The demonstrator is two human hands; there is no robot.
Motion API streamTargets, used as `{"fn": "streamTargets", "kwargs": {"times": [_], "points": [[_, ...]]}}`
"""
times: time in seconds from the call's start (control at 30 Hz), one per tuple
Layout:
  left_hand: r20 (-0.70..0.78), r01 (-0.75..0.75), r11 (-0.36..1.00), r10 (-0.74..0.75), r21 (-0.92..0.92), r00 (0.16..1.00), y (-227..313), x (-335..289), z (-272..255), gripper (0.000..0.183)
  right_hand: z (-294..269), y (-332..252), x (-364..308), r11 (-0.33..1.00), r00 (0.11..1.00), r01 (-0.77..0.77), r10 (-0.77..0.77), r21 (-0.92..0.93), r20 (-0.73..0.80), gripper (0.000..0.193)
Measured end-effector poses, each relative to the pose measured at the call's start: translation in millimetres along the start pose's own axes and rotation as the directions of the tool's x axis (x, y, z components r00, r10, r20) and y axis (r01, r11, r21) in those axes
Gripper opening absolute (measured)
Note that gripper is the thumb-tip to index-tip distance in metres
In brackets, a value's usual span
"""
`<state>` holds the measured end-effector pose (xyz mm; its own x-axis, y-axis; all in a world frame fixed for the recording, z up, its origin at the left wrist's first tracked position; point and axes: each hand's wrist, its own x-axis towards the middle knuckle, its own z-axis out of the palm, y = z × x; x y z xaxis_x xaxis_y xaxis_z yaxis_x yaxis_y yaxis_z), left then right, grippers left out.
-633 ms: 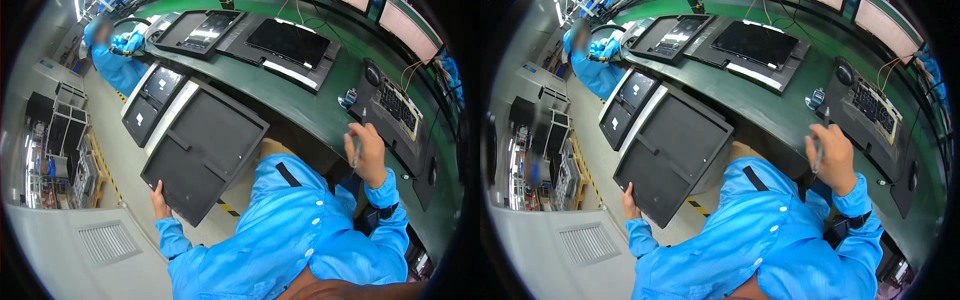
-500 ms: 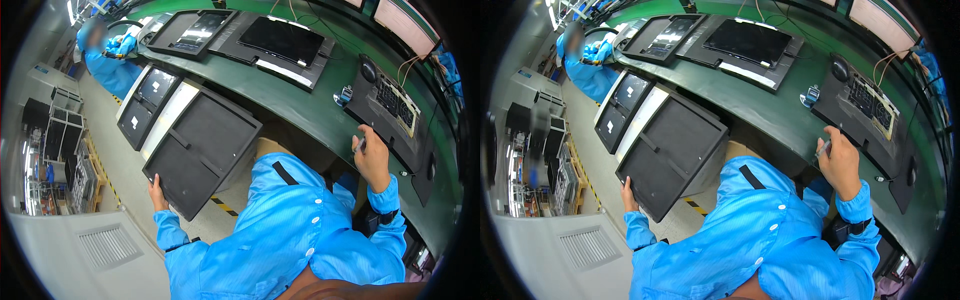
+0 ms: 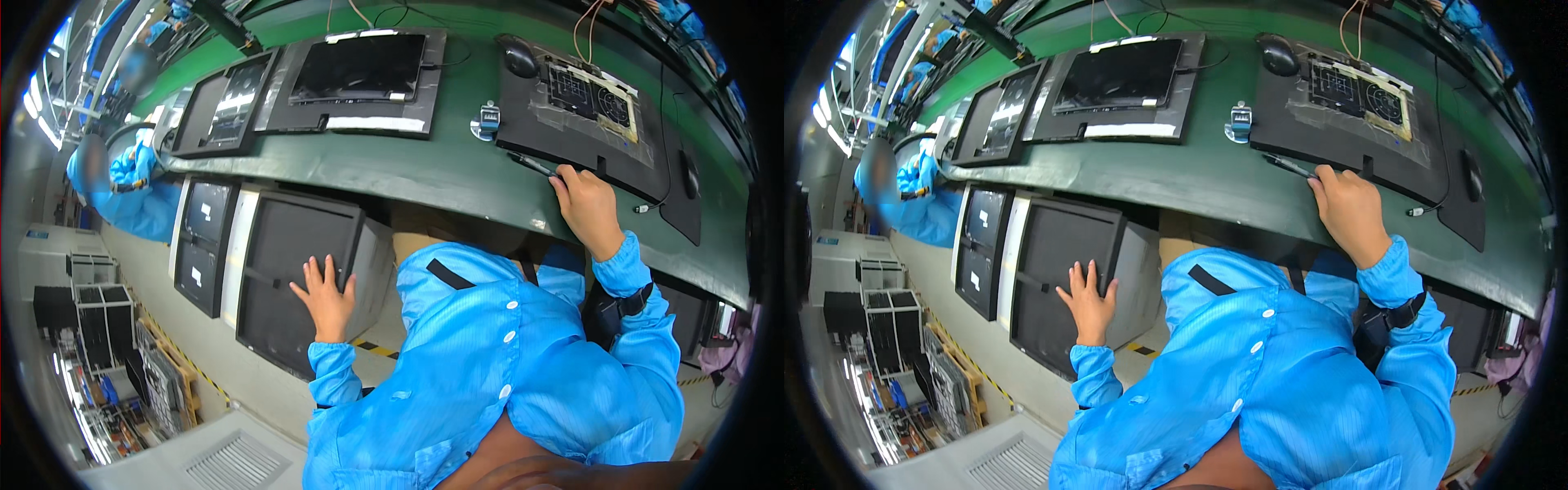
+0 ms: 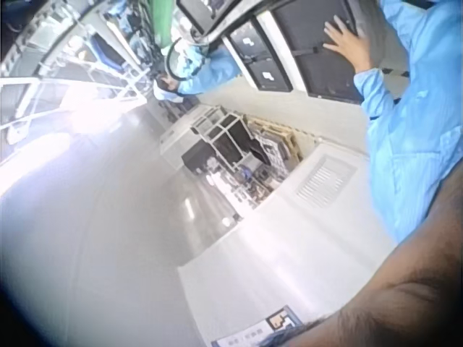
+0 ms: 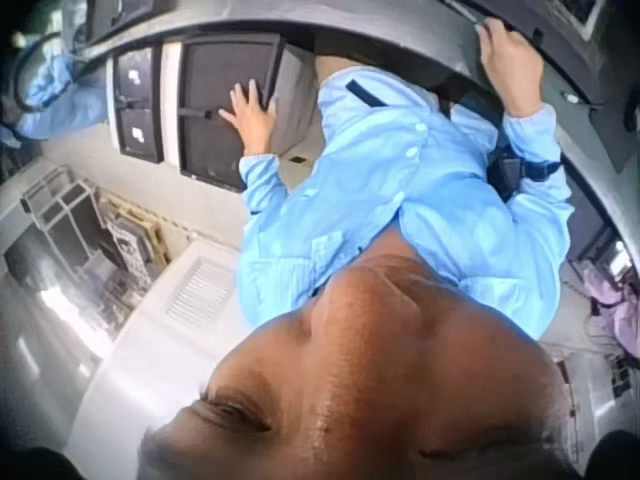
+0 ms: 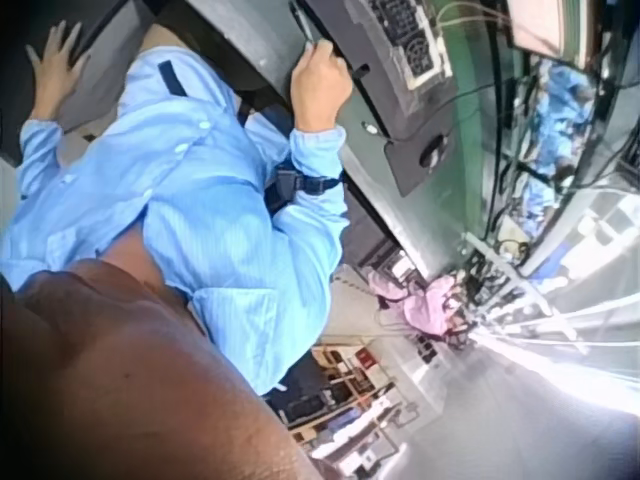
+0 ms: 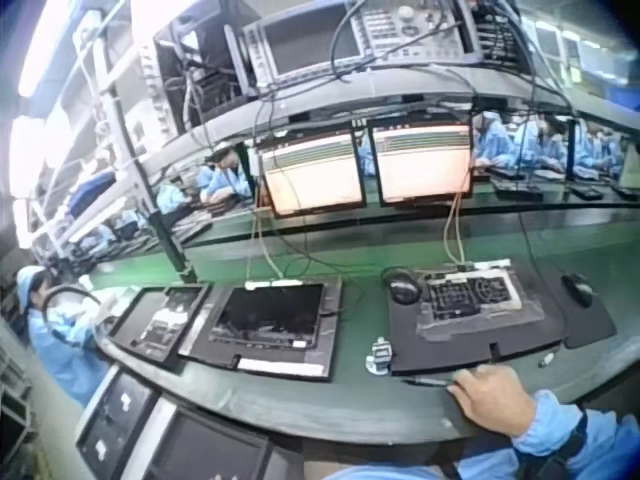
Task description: The person is assembling, inspecting, and testing tablet devices on a factory assembly line, including connecting components and using a stylus.
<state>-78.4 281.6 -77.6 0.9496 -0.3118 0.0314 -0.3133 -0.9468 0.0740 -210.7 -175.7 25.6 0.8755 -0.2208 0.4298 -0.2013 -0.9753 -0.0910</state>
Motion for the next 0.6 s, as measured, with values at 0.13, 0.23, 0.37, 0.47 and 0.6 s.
{"fn": "streamTargets", "kwargs": {"times": [0.13,0.23,0.37,0.47,0.6], "points": [[0.064,0.008,0.999,-0.006,-0.041,0.998,-24.7,25.2,1.5,0.075,-20.9,-9.0,26.3,0.996,0.999,-0.007,0.004,0.085,0.032,0.026],[0.050,-0.040,0.998,0.038,0.048,0.998,-24.4,13.2,-23.7,0.081,-37.4,-19.6,67.7,0.964,0.974,0.170,-0.132,0.205,-0.184,0.024],[-0.160,-0.274,0.915,0.235,-0.297,0.959,31.9,59.1,-81.2,0.067,2.2,-17.8,154.1,0.928,0.954,0.289,-0.258,0.236,-0.153,0.027],[-0.458,-0.565,0.761,0.399,-0.319,0.795,83.2,119.9,-110.1,0.050,51.8,-18.5,212.5,0.926,0.969,0.226,-0.245,0.302,0.026,0.036],[-0.448,-0.603,0.776,0.479,-0.187,0.755,115.5,209.4,-91.7,0.072,95.3,-31.5,251.1,0.935,0.948,0.222,-0.274,0.275,0.164,0.033]]}}
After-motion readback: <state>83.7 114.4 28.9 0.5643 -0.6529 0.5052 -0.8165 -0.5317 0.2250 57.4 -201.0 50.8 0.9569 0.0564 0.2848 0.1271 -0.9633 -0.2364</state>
